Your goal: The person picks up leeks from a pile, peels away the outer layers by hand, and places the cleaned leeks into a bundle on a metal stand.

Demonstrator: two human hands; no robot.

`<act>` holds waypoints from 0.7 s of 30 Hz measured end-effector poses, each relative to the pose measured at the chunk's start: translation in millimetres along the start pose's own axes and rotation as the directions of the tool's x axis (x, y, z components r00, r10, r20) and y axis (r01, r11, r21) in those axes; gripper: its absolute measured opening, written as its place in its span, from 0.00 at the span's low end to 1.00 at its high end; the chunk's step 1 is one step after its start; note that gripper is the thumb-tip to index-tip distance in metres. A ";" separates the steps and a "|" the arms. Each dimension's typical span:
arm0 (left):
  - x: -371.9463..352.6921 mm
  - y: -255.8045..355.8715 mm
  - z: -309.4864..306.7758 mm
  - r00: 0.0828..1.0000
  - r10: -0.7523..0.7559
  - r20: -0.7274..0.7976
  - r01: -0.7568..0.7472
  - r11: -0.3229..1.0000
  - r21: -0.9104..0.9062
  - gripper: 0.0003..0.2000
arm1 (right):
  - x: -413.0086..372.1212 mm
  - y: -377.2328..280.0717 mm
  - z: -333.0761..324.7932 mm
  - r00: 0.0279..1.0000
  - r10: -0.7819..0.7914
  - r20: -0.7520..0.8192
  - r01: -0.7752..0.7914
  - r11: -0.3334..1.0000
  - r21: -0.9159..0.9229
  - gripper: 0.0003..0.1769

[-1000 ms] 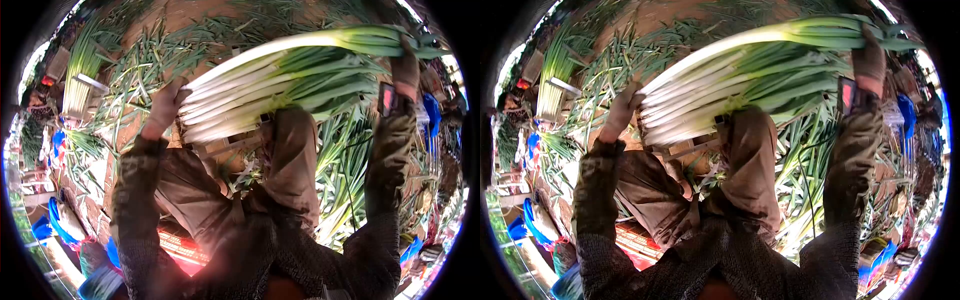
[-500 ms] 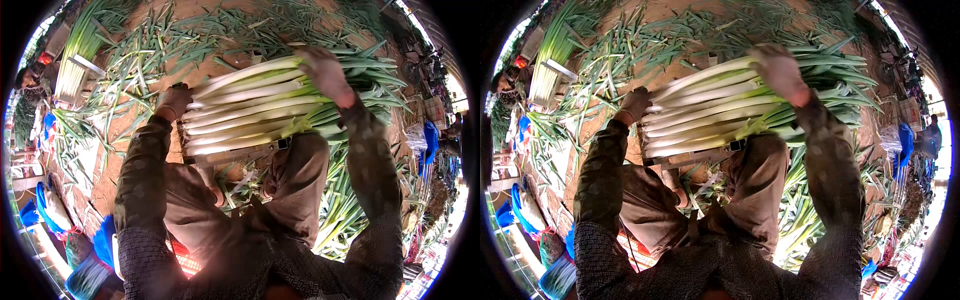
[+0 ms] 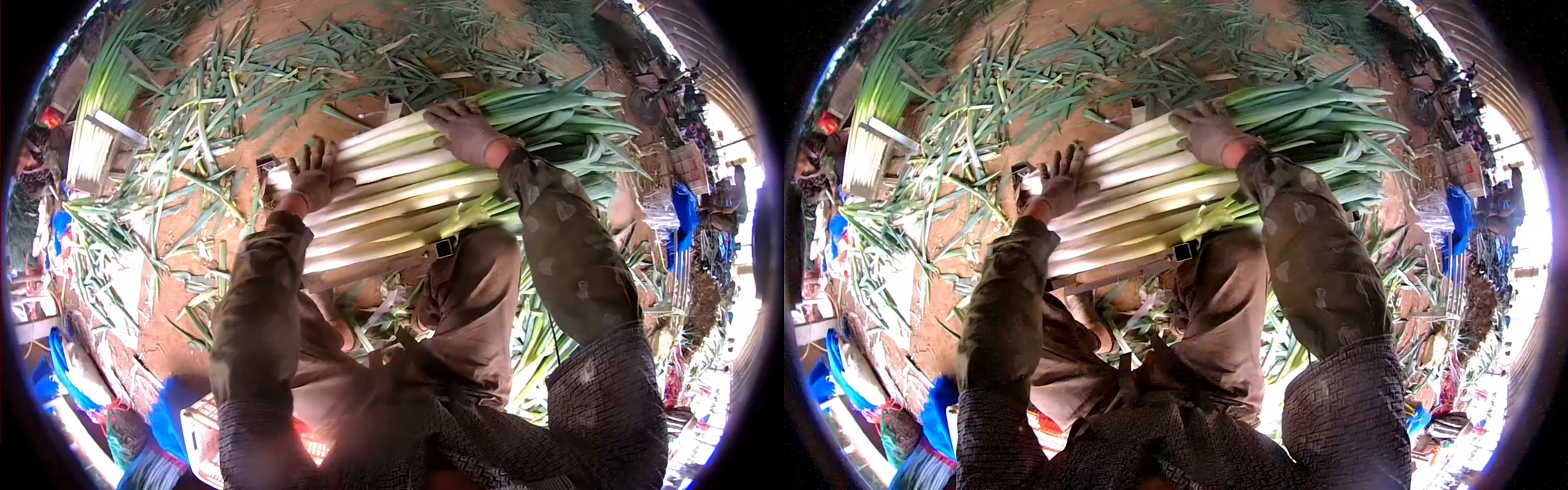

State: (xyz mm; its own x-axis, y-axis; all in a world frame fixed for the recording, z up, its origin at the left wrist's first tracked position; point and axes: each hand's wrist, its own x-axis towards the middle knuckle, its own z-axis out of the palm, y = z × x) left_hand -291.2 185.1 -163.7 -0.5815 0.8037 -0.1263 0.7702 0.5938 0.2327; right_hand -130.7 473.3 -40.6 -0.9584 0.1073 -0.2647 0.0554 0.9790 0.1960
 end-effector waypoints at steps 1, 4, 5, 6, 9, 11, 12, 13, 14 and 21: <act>2.0 3.7 0.9 0.998 -0.033 0.046 0.035 0.999 -0.041 0.51 | 0.5 -1.4 -1.9 1.000 0.000 0.022 0.000 1.000 -0.011 0.36; -0.7 -1.9 -13.8 0.990 -0.010 0.141 0.020 0.998 -0.067 0.51 | -1.2 7.0 -8.3 0.993 -0.101 0.059 0.101 0.995 0.000 0.40; -1.3 -2.6 -13.1 0.991 -0.011 0.132 0.019 0.998 -0.059 0.50 | -1.4 19.4 -10.8 0.987 -0.143 0.068 0.143 0.990 0.005 0.42; -1.0 2.3 -13.7 0.992 -0.004 0.130 0.010 0.999 -0.052 0.50 | -4.2 34.8 -19.9 0.995 -0.062 0.078 0.065 0.997 -0.042 0.43; -3.1 10.0 -17.8 0.987 -0.049 0.151 0.047 0.999 0.013 0.50 | -30.1 82.3 -22.0 0.987 0.134 0.093 -0.130 0.990 -0.050 0.47; -3.4 10.7 -20.7 0.983 -0.044 0.177 0.043 0.999 0.009 0.48 | -45.7 104.5 -4.9 0.984 0.159 0.076 -0.166 0.982 0.095 0.50; -3.0 6.3 -12.7 0.988 -0.038 0.150 0.037 0.999 0.005 0.49 | -42.8 105.2 -2.2 0.986 0.157 0.054 -0.161 0.984 0.074 0.55; -1.0 1.8 -7.4 0.992 -0.014 0.122 0.013 1.000 0.010 0.50 | -41.8 106.7 1.7 0.991 0.127 0.050 -0.131 0.988 0.081 0.56; -0.7 -6.9 -2.9 0.996 0.008 0.094 -0.004 0.999 -0.039 0.50 | -40.5 112.1 -0.7 0.993 0.112 0.044 -0.115 0.990 0.077 0.57; 0.8 -0.6 -2.4 0.987 -0.049 0.156 0.052 0.999 -0.013 0.49 | -90.5 210.0 -2.3 0.939 0.311 0.147 -0.333 0.931 0.152 0.57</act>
State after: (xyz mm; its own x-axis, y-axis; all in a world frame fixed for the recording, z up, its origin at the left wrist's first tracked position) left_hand -292.8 185.3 -161.6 -0.5706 0.7696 -0.2866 0.7357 0.6341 0.2379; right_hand -33.0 668.7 26.6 -0.8414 0.4310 -0.3261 0.4129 0.9019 0.1268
